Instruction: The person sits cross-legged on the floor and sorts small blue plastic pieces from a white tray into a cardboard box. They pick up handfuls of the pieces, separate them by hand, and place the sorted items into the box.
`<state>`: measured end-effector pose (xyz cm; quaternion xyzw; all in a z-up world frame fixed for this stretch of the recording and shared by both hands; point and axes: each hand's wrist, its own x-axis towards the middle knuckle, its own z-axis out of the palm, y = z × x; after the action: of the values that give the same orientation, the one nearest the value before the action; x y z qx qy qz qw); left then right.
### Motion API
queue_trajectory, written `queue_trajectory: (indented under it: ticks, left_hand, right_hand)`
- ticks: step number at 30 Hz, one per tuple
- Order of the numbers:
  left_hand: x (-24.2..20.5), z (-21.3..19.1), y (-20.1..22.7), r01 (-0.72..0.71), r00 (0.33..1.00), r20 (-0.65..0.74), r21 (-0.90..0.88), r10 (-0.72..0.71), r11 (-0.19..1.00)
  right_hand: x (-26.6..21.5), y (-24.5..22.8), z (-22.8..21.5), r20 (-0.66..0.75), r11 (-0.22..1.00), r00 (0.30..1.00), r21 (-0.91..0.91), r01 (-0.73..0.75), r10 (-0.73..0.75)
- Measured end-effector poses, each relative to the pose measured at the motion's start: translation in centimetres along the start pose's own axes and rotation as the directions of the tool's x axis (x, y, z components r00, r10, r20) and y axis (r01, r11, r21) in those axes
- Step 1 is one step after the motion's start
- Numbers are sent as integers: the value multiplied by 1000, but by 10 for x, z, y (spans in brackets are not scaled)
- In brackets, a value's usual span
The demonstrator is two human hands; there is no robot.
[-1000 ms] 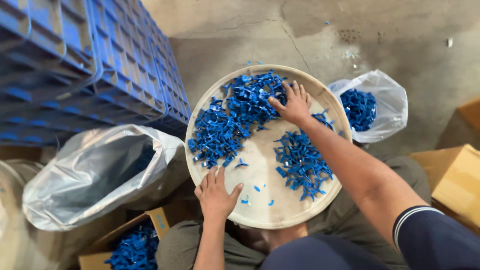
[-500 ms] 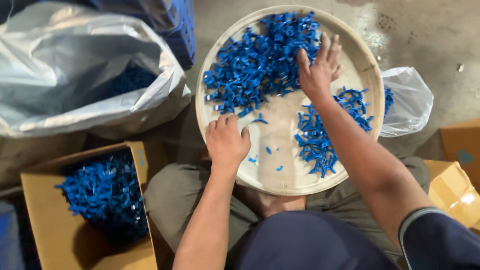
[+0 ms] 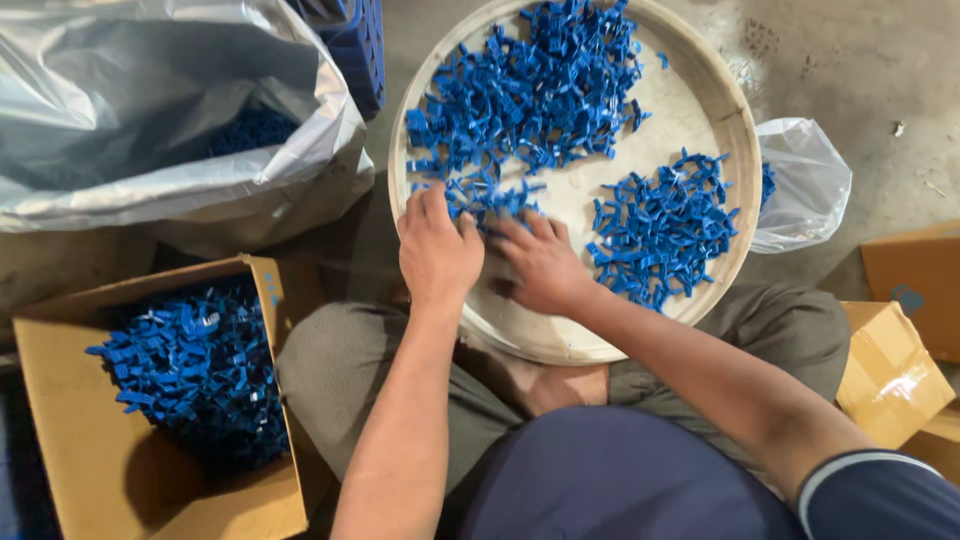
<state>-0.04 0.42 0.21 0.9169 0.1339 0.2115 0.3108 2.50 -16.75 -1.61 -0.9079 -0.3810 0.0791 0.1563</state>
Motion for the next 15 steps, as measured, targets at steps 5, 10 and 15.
queue_trajectory:
  ticks: [5,10,15]
  left_hand:
    - [-2,8,0,120,980,159,27,-123,992]
    - [0,2,8,45,955,298,-105,-12,993]
    - [-16,2,12,-141,896,424,1,128,990]
  right_hand:
    - [-69,20,-6,-83,929,979,309,204,-187]
    - [-84,47,-7,-293,748,903,662,-46,315]
    - [-78,47,-15,32,697,830,527,-487,556]
